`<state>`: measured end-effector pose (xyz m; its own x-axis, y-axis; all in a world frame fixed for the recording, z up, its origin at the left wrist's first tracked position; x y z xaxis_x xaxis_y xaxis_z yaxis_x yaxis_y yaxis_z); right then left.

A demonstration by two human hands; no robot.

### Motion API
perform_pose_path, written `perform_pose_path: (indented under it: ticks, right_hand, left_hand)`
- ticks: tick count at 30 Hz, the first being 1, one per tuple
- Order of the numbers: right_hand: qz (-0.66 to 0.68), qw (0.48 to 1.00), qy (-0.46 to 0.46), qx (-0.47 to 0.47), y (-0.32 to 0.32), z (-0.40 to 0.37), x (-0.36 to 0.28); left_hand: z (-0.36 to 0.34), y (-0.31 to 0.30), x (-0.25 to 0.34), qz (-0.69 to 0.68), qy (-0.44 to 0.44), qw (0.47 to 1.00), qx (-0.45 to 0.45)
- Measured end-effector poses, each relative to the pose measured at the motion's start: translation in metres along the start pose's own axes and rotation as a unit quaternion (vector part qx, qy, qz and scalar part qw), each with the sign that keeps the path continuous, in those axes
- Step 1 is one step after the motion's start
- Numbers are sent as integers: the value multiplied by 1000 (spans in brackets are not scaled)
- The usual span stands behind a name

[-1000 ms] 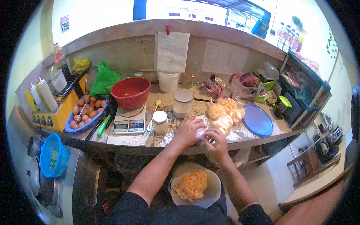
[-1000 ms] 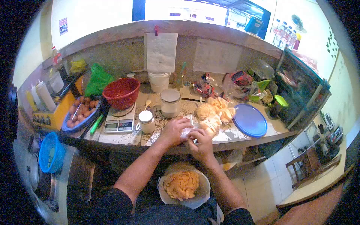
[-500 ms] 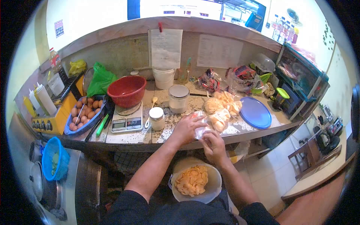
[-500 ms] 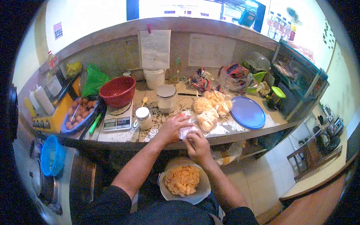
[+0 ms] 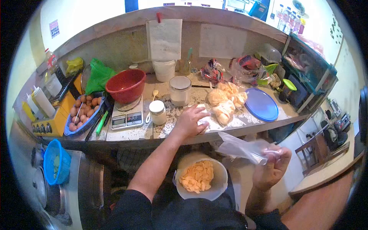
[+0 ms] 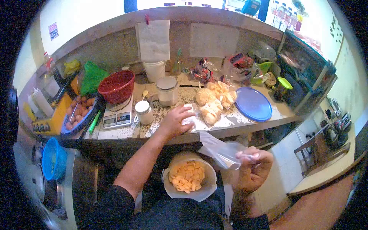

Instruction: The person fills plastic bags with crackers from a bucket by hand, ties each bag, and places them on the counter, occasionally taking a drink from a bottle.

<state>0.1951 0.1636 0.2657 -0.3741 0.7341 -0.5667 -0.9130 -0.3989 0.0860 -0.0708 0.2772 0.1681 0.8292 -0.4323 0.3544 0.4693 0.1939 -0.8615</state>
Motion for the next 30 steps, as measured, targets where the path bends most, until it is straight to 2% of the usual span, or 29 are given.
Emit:
perform_pose_path:
  ticks: [2,3,5,6,7,8,9,10,11,12,13,14,15,16,18,19,21,22,23,25,26,27,28,29,30]
  right_hand:
    - [-12,997,75,29,-1,-3,-5]
    - [-13,997,75,30,-5,-10,-4]
    - [-83,971,203,-93,-2,-32,19]
    - [-50,959,255,-109,-1,-45,28]
    - [-13,943,308,-126,4,-58,37]
    - [22,927,355,-124,8,-75,46]
    - [36,909,381,-167,13,-89,55]
    - [94,890,407,-183,20,-100,60]
    - [151,868,429,-199,29,-108,65]
    - [153,867,431,-197,30,-111,70]
    - [156,840,452,-257,37,-117,75]
    - [160,808,470,-316,43,-125,80]
    - [163,808,471,-313,45,-132,87]
    - [122,796,491,-333,46,-141,98]
    - [22,779,498,-379,46,-149,111]
    - [24,780,498,-378,47,-153,114]
    - [-76,851,376,-358,51,-147,109]
    - [-75,851,375,-360,53,-148,106]
    - [-96,841,399,-353,52,-148,102]
    - [-120,830,423,-342,51,-154,98]
    - [-121,829,410,-361,53,-158,95]
    - [-122,827,395,-380,55,-159,93]
    - [-100,811,420,-396,59,-158,88]
    - [-101,812,416,-397,61,-153,82]
    - [-48,822,399,-403,67,-149,75]
  left_hand:
    - [-6,-16,18,6,70,995,67]
    - [-11,-21,24,6,72,995,67]
    - [-32,-34,46,-41,123,984,119]
    - [-48,-35,60,-78,119,983,120]
    - [-59,-37,75,-200,139,967,70]
    - [-72,-28,86,-244,135,960,23]
    - [-86,-25,102,-326,137,934,-42]
    - [-98,-20,117,-363,153,914,-96]
    - [-111,-11,126,-355,125,911,-168]
    - [-125,0,131,-345,96,903,-238]
    - [-138,12,131,-346,94,902,-240]
    - [-150,31,117,-374,17,897,-235]
    - [-162,48,105,-400,-61,886,-228]
    - [-170,57,106,-399,-62,885,-230]
    - [-186,71,98,-464,-144,852,-198]
    - [-192,77,101,-463,-145,852,-199]
    - [-201,85,98,-479,-205,836,-171]
    - [-205,88,97,-454,-267,820,-224]
    - [-211,95,94,-454,-267,820,-225]
    - [-230,115,86,-595,-286,731,-172]
    - [-233,114,86,-596,-284,731,-174]
    - [-231,104,94,-641,-262,701,-173]
    - [-229,93,102,-683,-238,669,-171]
    - [-227,84,107,-682,-236,672,-169]
    - [-223,72,115,-690,-199,677,-161]
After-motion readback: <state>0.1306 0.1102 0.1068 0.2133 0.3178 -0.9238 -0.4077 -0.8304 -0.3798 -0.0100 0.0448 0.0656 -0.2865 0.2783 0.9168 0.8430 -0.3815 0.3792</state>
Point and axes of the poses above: each hand's wrist, its own z-axis towards the middle knuckle, its own y-axis out of the palm, x = y × z, the point moved 6 cm from there along z, towards the middle knuckle, and after that the axes turned 15 degrees about -x, right-handed, at the moved point
